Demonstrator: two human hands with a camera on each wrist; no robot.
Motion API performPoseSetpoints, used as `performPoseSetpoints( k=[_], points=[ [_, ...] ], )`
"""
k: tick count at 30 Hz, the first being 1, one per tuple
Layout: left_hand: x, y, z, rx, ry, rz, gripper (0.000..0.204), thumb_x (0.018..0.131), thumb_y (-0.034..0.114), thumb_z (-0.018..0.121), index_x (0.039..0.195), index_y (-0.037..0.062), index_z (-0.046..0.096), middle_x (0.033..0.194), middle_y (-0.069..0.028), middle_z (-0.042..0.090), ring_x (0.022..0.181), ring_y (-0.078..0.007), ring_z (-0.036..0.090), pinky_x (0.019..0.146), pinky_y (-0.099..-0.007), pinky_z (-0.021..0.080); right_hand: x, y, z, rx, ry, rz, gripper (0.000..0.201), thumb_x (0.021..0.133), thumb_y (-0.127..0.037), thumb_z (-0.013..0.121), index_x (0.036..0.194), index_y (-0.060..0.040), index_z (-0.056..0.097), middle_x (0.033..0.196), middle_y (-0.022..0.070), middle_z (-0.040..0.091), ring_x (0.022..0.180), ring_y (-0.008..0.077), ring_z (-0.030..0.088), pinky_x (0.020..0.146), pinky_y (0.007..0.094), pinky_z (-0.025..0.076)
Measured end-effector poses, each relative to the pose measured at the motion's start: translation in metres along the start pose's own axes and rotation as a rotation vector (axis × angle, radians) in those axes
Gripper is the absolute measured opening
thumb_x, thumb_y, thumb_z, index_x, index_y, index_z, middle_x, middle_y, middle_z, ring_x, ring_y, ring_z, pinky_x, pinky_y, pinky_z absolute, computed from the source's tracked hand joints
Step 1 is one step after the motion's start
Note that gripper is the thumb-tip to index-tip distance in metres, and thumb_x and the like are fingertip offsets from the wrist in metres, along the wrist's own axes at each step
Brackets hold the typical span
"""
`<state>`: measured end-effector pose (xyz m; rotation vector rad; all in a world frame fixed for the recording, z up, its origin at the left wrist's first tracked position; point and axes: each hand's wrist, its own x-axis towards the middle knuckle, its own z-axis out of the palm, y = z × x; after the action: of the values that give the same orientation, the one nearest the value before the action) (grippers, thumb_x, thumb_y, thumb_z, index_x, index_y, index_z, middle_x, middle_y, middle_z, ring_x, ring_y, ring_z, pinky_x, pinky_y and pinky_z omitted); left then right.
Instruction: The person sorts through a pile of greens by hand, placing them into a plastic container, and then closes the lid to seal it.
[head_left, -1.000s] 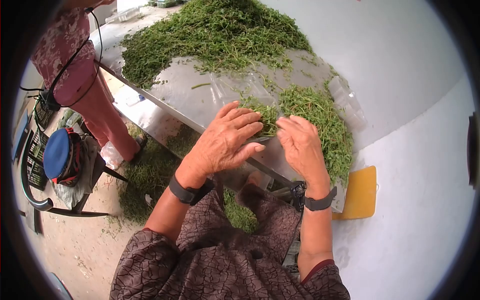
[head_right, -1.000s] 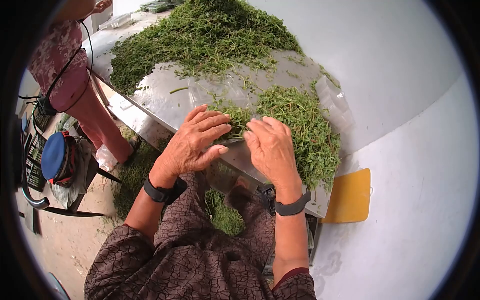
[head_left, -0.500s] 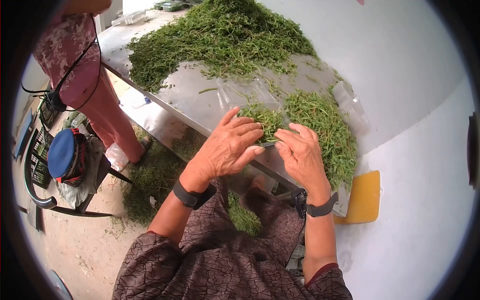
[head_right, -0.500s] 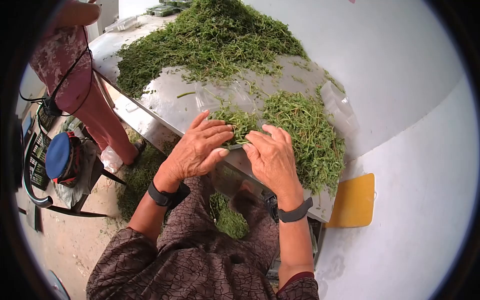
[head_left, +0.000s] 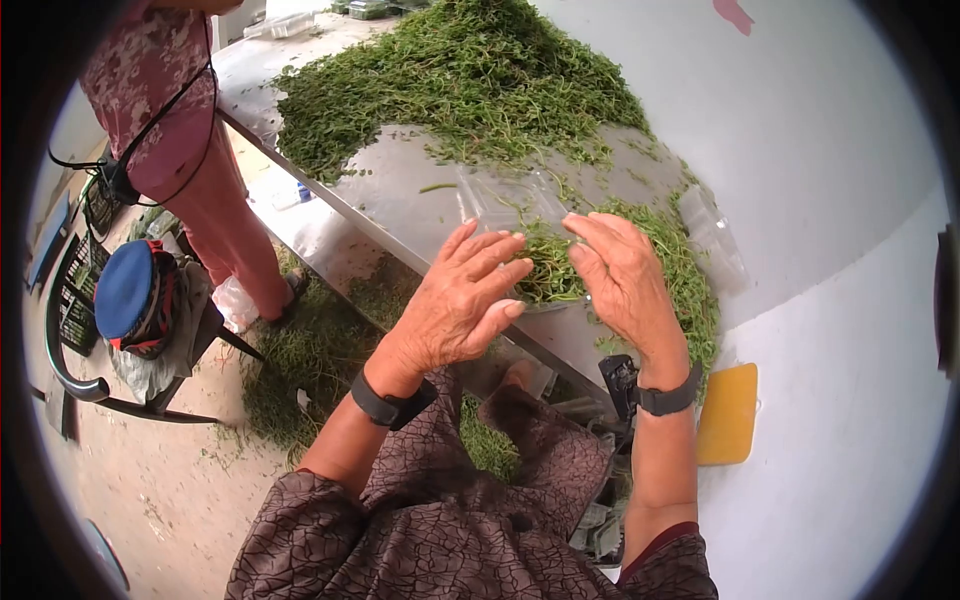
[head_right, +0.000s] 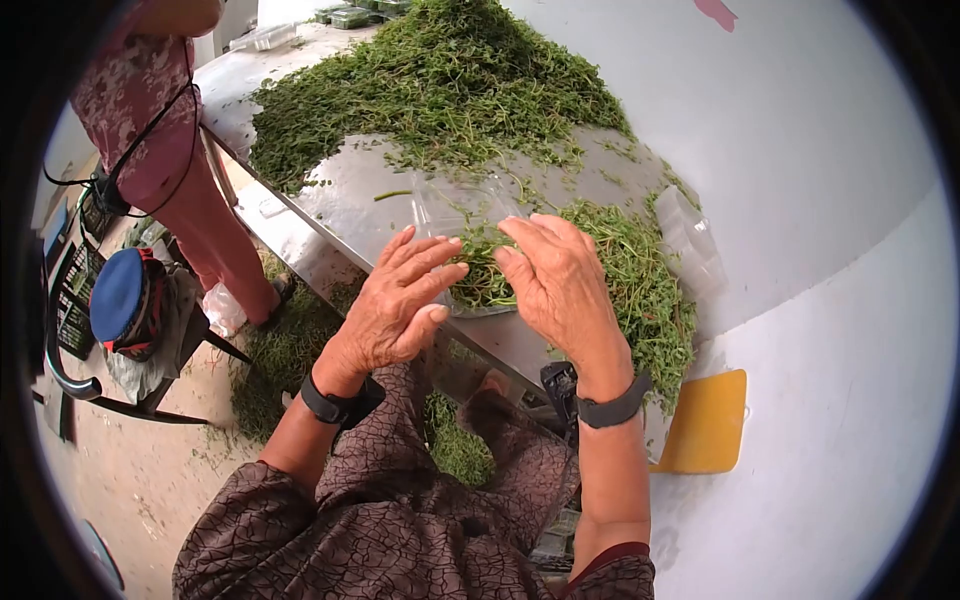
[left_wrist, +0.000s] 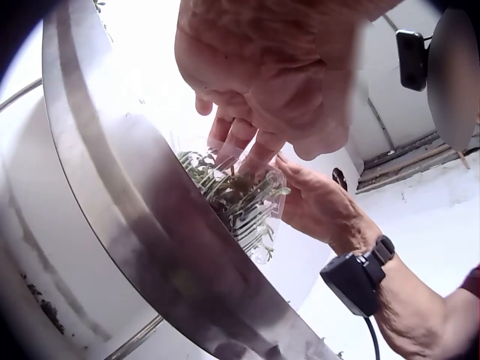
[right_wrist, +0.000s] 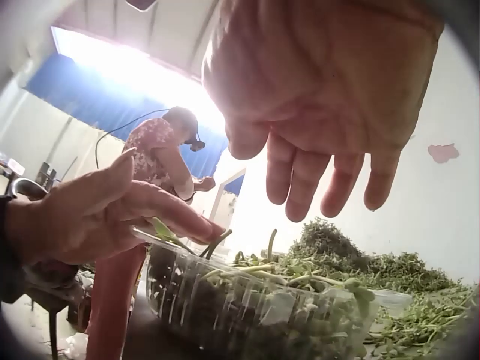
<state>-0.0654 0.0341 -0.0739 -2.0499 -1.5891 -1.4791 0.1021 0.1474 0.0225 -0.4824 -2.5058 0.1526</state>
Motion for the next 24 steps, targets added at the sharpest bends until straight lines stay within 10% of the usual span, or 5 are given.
performPoseSetpoints(
  k=[24],
  points=[
    [0.001,-0.002,0.012,-0.128,0.058,0.038,0.031,0.091,0.021,0.050,0.108,-0.0020,0.062,0.111,-0.0176,0.061,0.110,-0.0356,0.056,0.110,-0.0525,0.030,0.009,0.012,0.031,0.040,-0.234,-0.087,0.020,0.087,-0.018,0.060,0.098,-0.0050,0.070,0.105,0.0069,0.069,0.117,0.0354,0.052,0.102,0.0497,0.036]
  ],
)
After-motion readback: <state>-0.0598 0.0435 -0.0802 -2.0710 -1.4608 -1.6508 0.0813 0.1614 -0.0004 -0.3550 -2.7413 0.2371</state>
